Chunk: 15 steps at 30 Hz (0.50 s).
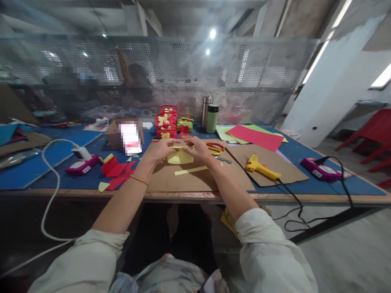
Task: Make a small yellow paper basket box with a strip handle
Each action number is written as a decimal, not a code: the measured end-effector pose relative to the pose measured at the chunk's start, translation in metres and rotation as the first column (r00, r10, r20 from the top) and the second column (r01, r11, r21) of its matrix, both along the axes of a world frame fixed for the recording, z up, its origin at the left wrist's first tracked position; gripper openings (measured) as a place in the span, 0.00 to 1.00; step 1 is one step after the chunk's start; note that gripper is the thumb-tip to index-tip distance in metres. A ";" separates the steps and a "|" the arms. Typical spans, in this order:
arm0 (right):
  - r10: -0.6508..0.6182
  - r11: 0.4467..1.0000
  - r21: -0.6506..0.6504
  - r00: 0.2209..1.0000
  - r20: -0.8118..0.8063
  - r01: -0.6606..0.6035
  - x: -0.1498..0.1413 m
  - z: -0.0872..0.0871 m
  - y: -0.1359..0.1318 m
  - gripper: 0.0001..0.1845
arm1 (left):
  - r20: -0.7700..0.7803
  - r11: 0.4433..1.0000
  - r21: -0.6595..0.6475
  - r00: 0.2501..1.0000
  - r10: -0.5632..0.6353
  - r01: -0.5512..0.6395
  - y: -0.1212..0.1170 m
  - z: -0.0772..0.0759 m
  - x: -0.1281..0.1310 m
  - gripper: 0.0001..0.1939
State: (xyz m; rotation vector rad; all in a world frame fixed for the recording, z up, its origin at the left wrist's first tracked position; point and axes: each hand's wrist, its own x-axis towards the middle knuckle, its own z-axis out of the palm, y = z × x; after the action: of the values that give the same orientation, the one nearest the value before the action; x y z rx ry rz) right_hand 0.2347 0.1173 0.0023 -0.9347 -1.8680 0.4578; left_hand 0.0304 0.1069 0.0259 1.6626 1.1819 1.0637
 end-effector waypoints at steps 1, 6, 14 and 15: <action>-0.013 0.999 0.031 1.000 0.026 0.013 0.000 0.001 -0.001 0.08 | 0.014 1.000 -0.010 1.000 -0.021 0.021 0.000 0.000 0.000 0.21; -0.192 0.981 0.002 0.979 -0.069 0.192 0.002 0.003 0.001 0.14 | 0.262 0.997 -0.057 0.965 -0.026 0.042 0.000 0.002 0.003 0.29; -0.326 0.944 -0.026 0.921 -0.213 0.328 -0.002 -0.001 0.002 0.06 | 0.398 0.961 -0.210 0.913 -0.087 0.182 -0.006 -0.001 0.017 0.20; -0.315 0.949 -0.056 0.921 -0.231 0.311 -0.004 -0.002 0.001 0.06 | 0.378 0.967 -0.195 0.922 -0.080 0.164 -0.005 -0.002 0.018 0.18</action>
State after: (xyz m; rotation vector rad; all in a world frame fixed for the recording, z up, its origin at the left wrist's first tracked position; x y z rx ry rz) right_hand 0.2305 0.1185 0.0003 -1.1174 -1.4680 0.3719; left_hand 0.0479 0.1015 0.0239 1.2760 0.9013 1.0639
